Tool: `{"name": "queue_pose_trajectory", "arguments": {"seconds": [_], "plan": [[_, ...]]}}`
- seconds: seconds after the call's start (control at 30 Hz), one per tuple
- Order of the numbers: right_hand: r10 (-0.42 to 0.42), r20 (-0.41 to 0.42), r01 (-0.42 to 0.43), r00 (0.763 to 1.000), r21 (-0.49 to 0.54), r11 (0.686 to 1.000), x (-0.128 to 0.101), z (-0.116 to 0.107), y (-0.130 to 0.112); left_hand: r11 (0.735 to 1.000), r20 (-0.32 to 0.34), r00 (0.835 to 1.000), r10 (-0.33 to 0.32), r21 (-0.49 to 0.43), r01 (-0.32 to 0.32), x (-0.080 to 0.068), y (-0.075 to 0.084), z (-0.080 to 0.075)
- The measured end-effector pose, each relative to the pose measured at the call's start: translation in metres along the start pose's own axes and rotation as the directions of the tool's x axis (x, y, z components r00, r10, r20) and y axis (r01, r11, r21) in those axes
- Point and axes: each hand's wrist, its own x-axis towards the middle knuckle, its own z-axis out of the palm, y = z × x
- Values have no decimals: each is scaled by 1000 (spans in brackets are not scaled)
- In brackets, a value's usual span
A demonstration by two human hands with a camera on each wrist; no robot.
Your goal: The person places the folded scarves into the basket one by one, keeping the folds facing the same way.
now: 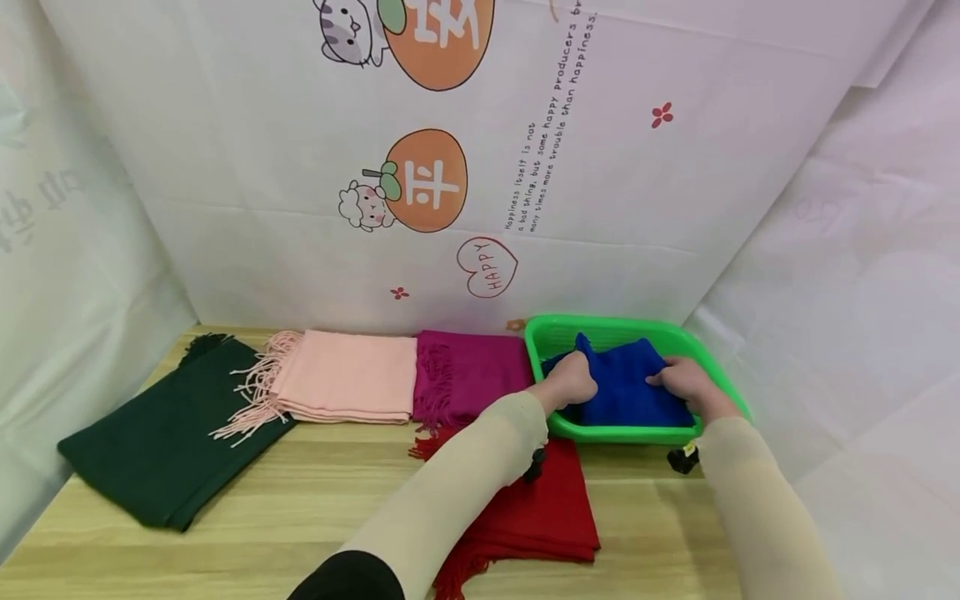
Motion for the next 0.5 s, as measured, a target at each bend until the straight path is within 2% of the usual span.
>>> {"name": "queue_pose_trajectory", "arguments": {"seconds": [0.07,0.2,0.23,0.3,0.37,0.43,0.5], "plan": [[-3,-4,3,1000,4,1000,2,1,-1,1000,3,1000,-1,-17,1,-2,0,-3],[-17,-17,17,1000,-14,1000,6,1,-1,999,18,999,37,-30,-36,-2,-1,-5],[-20,-20,19,1000,-19,1000,6,1,0,999,19,999,43,-11,-43,-2,-1,-4],[-26,-23,25,999,-40,999,7,0,1,993,29,998,61,97,-64,-1,0,-2],[-27,-26,26,999,-55,998,8,0,3,962,36,997,70,263,-78,-1,2,1],[-22,-31,20,999,-56,998,7,0,4,899,48,996,68,430,-83,-2,4,4],[-11,-36,10,999,-50,999,7,2,6,852,54,997,55,519,-75,-6,7,5]]}}
